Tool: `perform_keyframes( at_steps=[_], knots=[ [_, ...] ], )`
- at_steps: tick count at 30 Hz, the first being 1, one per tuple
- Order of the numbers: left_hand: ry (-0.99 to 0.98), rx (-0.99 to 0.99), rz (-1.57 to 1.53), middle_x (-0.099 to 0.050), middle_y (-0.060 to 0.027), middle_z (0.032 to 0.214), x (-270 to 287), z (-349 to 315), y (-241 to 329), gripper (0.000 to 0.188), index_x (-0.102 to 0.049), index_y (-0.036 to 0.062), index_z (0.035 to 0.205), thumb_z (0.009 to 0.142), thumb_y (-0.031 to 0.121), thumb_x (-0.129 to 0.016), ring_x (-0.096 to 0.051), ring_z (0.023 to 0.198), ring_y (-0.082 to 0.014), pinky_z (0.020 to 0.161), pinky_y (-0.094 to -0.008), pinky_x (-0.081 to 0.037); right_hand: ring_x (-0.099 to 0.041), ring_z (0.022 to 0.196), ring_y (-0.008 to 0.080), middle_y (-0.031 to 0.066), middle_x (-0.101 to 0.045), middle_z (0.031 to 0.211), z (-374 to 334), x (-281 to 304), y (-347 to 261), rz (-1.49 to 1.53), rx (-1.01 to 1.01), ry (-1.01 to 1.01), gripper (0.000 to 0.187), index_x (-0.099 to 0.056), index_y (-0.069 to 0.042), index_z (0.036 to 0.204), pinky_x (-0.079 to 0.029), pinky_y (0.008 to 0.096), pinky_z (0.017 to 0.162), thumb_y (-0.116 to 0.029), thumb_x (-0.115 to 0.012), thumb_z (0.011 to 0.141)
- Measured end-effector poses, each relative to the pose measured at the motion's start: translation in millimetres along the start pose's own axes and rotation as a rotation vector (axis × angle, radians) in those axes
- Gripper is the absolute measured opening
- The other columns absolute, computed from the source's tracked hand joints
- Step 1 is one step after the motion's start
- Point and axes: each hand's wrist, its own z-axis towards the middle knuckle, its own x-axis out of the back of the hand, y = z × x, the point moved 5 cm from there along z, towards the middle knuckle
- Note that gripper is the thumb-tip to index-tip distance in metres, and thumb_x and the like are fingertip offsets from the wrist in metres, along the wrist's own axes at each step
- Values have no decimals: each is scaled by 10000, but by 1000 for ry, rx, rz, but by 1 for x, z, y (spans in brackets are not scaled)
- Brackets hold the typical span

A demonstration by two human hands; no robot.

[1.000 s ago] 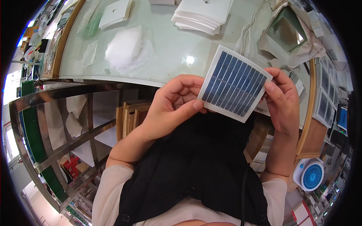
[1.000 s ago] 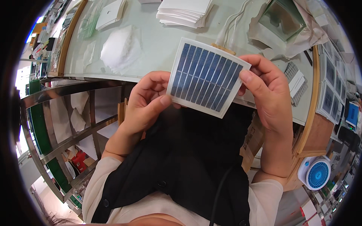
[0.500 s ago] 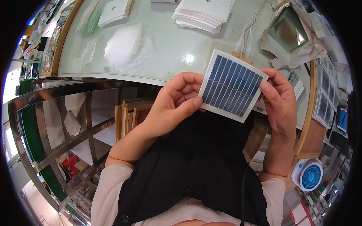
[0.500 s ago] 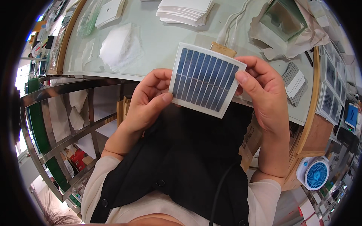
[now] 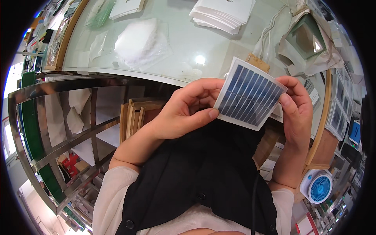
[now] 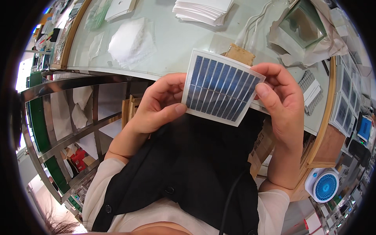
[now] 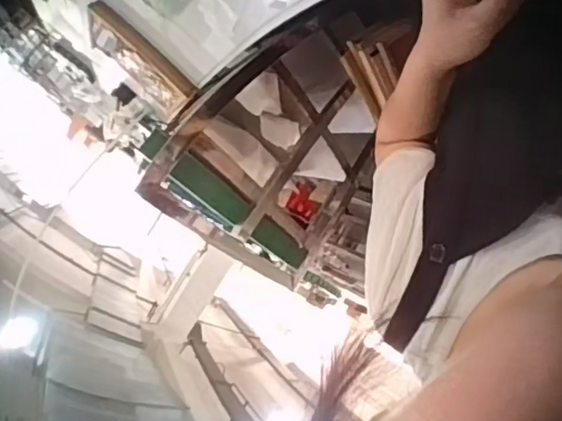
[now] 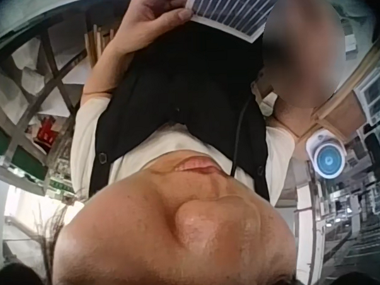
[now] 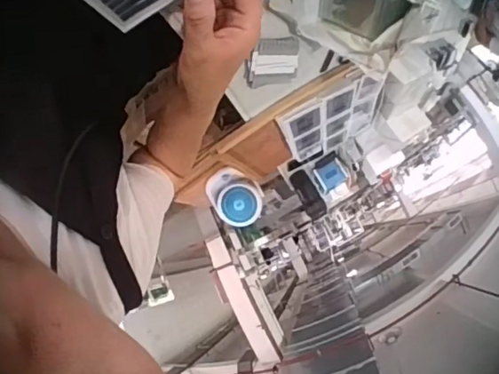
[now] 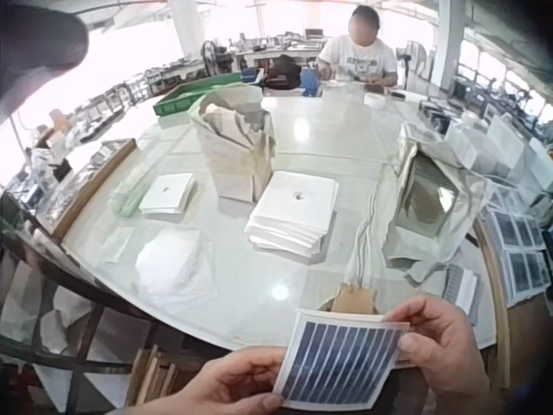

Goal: Assembling small solar panels by layering sheets and cells on a jig.

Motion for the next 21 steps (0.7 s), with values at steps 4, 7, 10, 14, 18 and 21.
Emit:
perform_keyframes(
  at_steps=[4, 7, 10, 14, 18, 21],
  knots=[
    [-12, -40, -14, -570, -67, 1124, -3, 1, -1, 500, -390, -29, 1356, 878, -65, -536, -557, 1032, -117, 911, -270, -450, -531, 915, 94, 54, -569, 1064, 0, 2, 5, 5, 30, -7, 187, -557, 3, 991, -402, 228, 848, -154, -577, 892],
    [-28, -54, -19, -570, -66, 1123, -4, 2, -2, 508, -388, -19, 1363, 880, -68, -536, -561, 1029, -114, 902, -265, -452, -501, 812, 98, 69, -584, 1016, -1, 2, 7, 114, 10, 36, 146, -577, 1, 871, -414, 239, 747, -144, -595, 877],
    [-30, -47, -16, -570, -67, 1134, -3, 2, -3, 523, -383, -7, 1374, 879, -73, -539, -566, 1029, -115, 896, -262, -456, -498, 796, 100, 60, -581, 996, 0, 3, 10, 170, -24, 0, 132, -559, -17, 838, -410, 237, 730, -140, -593, 874],
    [-36, -6, -27, -525, -137, 1284, -2, 2, -4, 549, -355, -38, 1381, 867, -48, -549, -513, 1198, -204, 1014, -339, -398, -508, 719, 90, 47, -576, 949, 0, 4, 11, 227, -80, -29, 135, -560, -26, 853, -422, 215, 644, -151, -595, 889],
    [-37, -11, -29, -528, -137, 1285, -2, 4, -5, 557, -357, -40, 1380, 861, -47, -560, -514, 1197, -205, 1015, -340, -397, -510, 621, 76, 31, -576, 913, 1, 7, 16, 234, -130, 15, 136, -566, -34, 877, -422, 187, 539, -163, -603, 900],
    [-44, -34, -22, -550, -105, 1219, -3, 5, -5, 547, -367, -23, 1381, 868, -62, -554, -539, 1125, -163, 962, -302, -425, -512, 610, 73, 23, -580, 900, 1, 9, 18, 233, -158, 28, 126, -569, -39, 884, -421, 184, 523, -158, -610, 896]
  ],
)
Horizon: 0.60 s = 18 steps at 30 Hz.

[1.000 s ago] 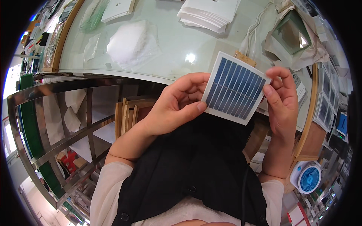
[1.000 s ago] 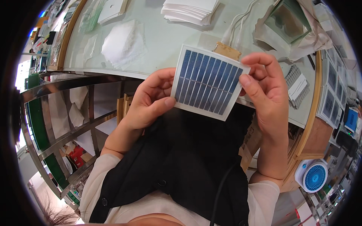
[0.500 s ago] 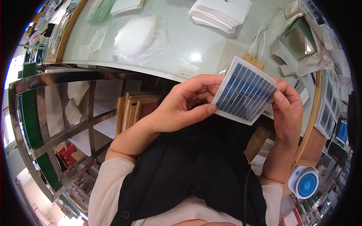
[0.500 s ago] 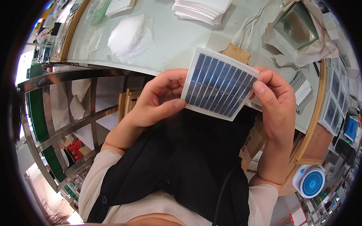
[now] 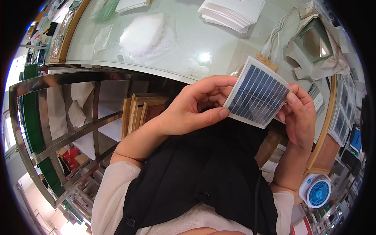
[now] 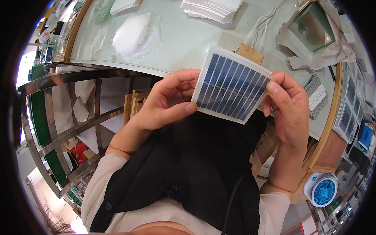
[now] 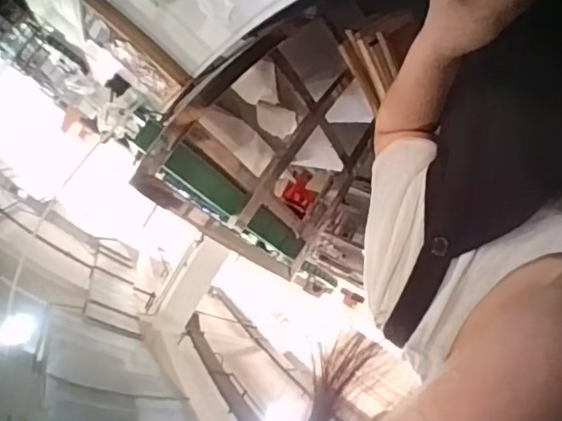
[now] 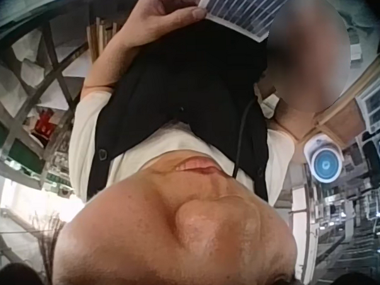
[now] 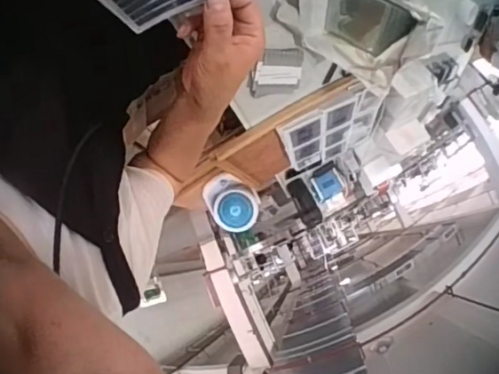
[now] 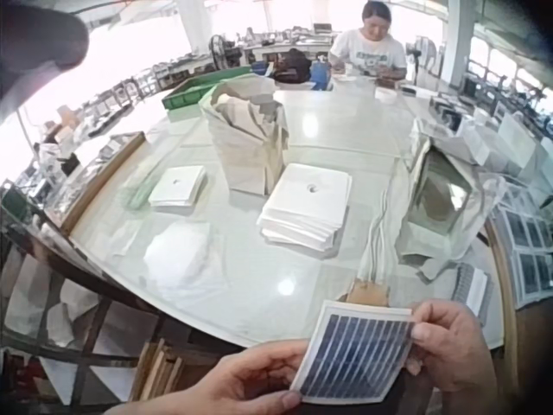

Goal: Assembling small solar panels by layering sheets and cells on a jig.

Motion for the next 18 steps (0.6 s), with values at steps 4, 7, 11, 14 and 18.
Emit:
perform_keyframes(
  at_steps=[4, 7, 11, 14, 18],
  knots=[
    [1, -19, 1, -569, -72, 1141, 0, 1, 0, 538, -377, -6, 1382, 875, -81, -543, -560, 1053, -118, 906, -260, -451, -515, 613, 76, 20, -582, 887, 0, 0, 1, 5, -6, 3, 119, -567, -45, 891, -427, 188, 538, -156, -607, 896],
    [11, -20, -2, -563, -61, 1137, 0, 1, -1, 535, -383, -3, 1379, 875, -82, -543, -557, 1013, -100, 887, -245, -449, -523, 625, 81, 21, -582, 875, 1, -3, 2, 9, 18, 14, 109, -563, -49, 892, -438, 195, 562, -151, -601, 897],
    [59, 34, -56, -553, -48, 1145, 1, 0, -2, 532, -389, 0, 1376, 874, -86, -541, -548, 969, -80, 865, -229, -447, -515, 637, 85, 52, -559, 891, 3, -4, 1, -41, 73, 14, 120, -520, -27, 909, -429, 195, 570, -145, -537, 924],
    [60, 44, -49, -542, -35, 1143, 1, 1, -4, 532, -393, 1, 1373, 870, -93, -539, -538, 945, -67, 852, -220, -444, -519, 657, 90, 55, -552, 919, 4, -3, 2, -41, 75, 7, 109, -518, -30, 910, -435, 201, 587, -137, -541, 920],
    [50, 45, -35, -529, -78, 1200, 3, 2, -6, 554, -374, -10, 1380, 860, -88, -547, -531, 1068, -142, 929, -285, -430, -521, 691, 95, 53, -545, 934, 6, -2, 2, -36, 90, -8, 95, -521, -35, 909, -441, 215, 618, -126, -548, 910]
  ],
)
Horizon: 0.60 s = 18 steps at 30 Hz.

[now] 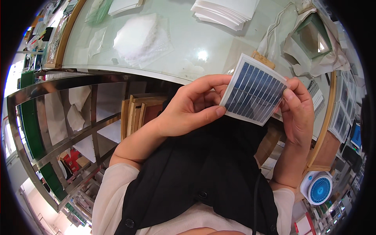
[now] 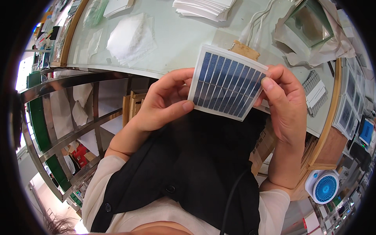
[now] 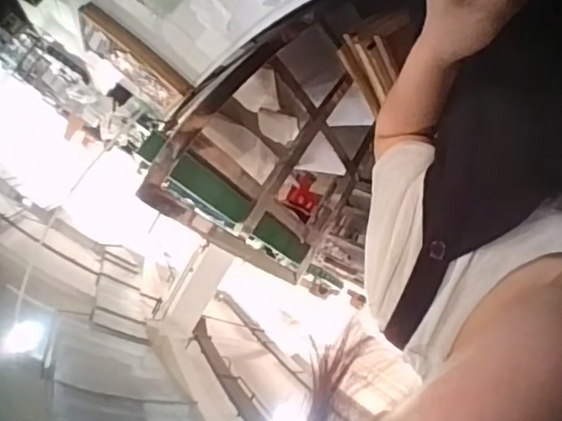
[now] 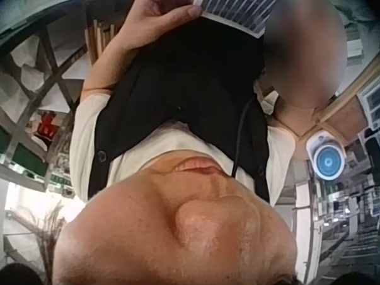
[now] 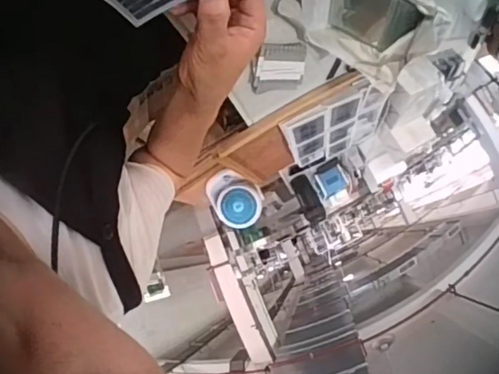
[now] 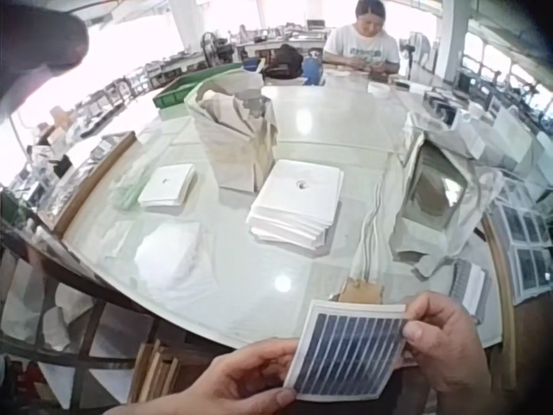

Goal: Assembling small solar panels by layering sheets and cells on a jig.

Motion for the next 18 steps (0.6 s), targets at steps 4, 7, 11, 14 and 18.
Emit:
perform_keyframes(
  at_steps=[4, 7, 11, 14, 18],
  knots=[
    [2, -15, -9, -534, -112, 1240, 0, 2, -1, 572, -362, -16, 1384, 851, -73, -561, -524, 1171, -201, 992, -342, -422, -520, 714, 95, 55, -538, 967, 1, -1, -2, -11, 27, 23, 92, -524, -35, 901, -440, 221, 637, -122, -550, 904],
    [-2, -56, -15, -547, -38, 1086, -2, 4, 1, 564, -355, -3, 1394, 866, -102, -527, -535, 1000, -101, 911, -251, -430, -517, 726, 91, 58, -532, 996, 1, -2, -2, -14, 36, -23, 87, -526, -34, 892, -439, 216, 645, -117, -552, 898],
    [2, -14, -63, -550, -37, 1097, -2, 4, 0, 552, -360, -8, 1392, 875, -83, -537, -528, 1023, -105, 934, -267, -424, -513, 731, 90, 60, -532, 1000, 3, -2, -2, -14, 50, -12, 87, -529, -32, 895, -441, 216, 657, -115, -554, 895],
    [11, -17, -60, -549, -35, 1115, -3, 5, -1, 544, -365, -11, 1389, 881, -64, -551, -521, 1038, -107, 937, -271, -425, -511, 732, 90, 60, -532, 1003, 3, -3, -3, -14, 55, -6, 87, -529, -32, 894, -442, 215, 657, -114, -555, 894],
    [6, -17, -85, -546, -35, 1129, -3, 5, -1, 539, -374, -15, 1383, 882, -49, -567, -517, 1045, -105, 938, -272, -425, -511, 734, 85, 53, -536, 1004, 3, -1, -1, -18, 45, -10, 102, -542, -25, 935, -440, 212, 655, -115, -559, 891]
  ],
)
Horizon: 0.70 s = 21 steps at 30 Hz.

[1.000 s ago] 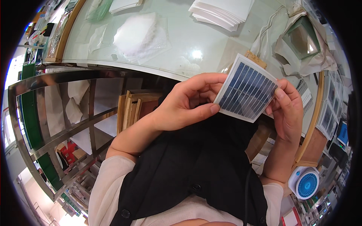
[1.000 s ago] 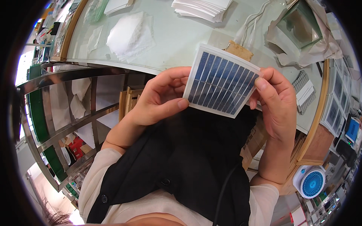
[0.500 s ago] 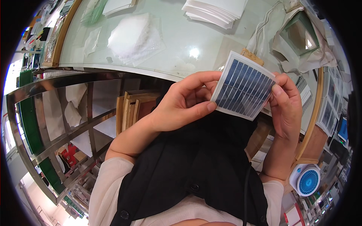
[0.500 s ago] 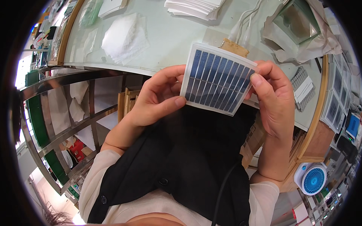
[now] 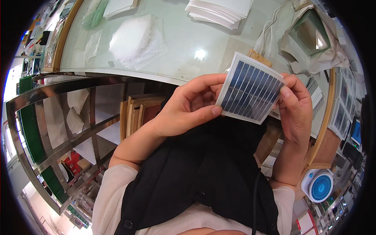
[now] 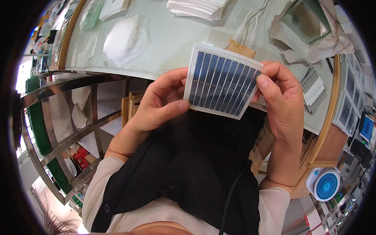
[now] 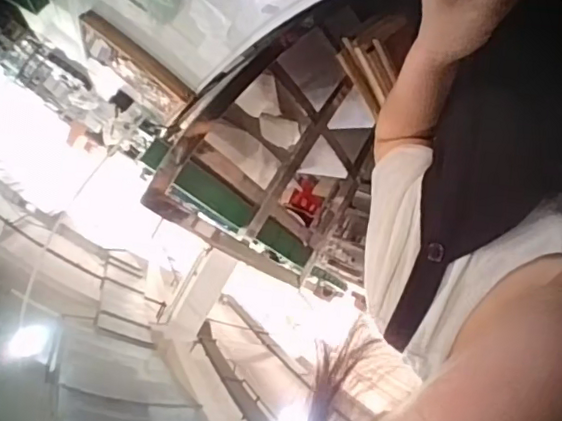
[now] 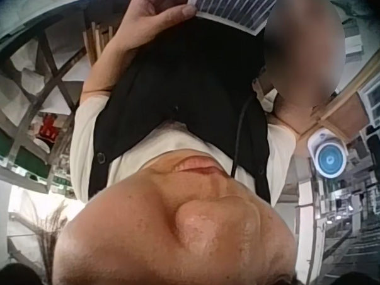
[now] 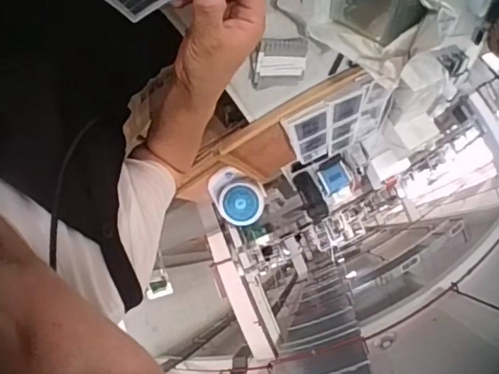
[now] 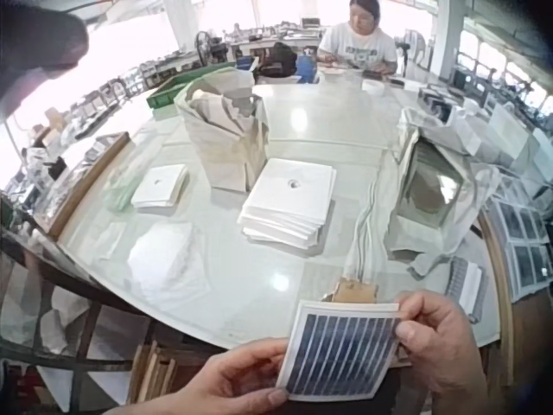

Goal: Assembling small solar panels by layering sheets and cells on a jig.

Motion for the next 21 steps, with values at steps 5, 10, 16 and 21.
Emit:
perform_keyframes(
  at_steps=[5, 10, 16, 21],
  knots=[
    [-24, 9, 4, -544, -32, 1119, 1, -2, -1, 538, -378, -13, 1378, 878, -45, -574, -517, 1032, -102, 929, -270, -429, -516, 760, 79, 47, -549, 995, -2, -5, -5, 4, -5, 86, 249, -526, -6, 1091, -431, 205, 643, -94, -596, 869],
    [74, 83, 8, -511, -12, 953, 2, -4, -5, 609, -317, 32, 1402, 859, -61, -576, -520, 905, -86, 837, -230, -452, -517, 823, 73, 41, -544, 1019, -5, -6, 2, 37, -9, 125, 358, -493, 7, 1189, -429, 200, 693, -41, -606, 853],
    [150, 194, 86, -485, -15, 891, 10, -1, -20, 653, -270, 55, 1411, 847, -76, -571, -516, 813, -75, 745, -212, -473, -465, 849, 53, 2, -468, 999, -7, -2, 23, -122, 55, 242, 363, -492, 6, 1210, -393, 181, 788, 1, -590, 861],
    [174, 237, 59, -492, -21, 895, 10, 0, -17, 634, -284, 57, 1387, 840, -70, -580, -526, 806, -84, 747, -229, -488, -425, 819, 51, -17, -416, 982, -7, 2, 28, -158, 60, 239, 394, -482, 1, 1242, -376, 174, 789, -29, -604, 869]
  ],
)
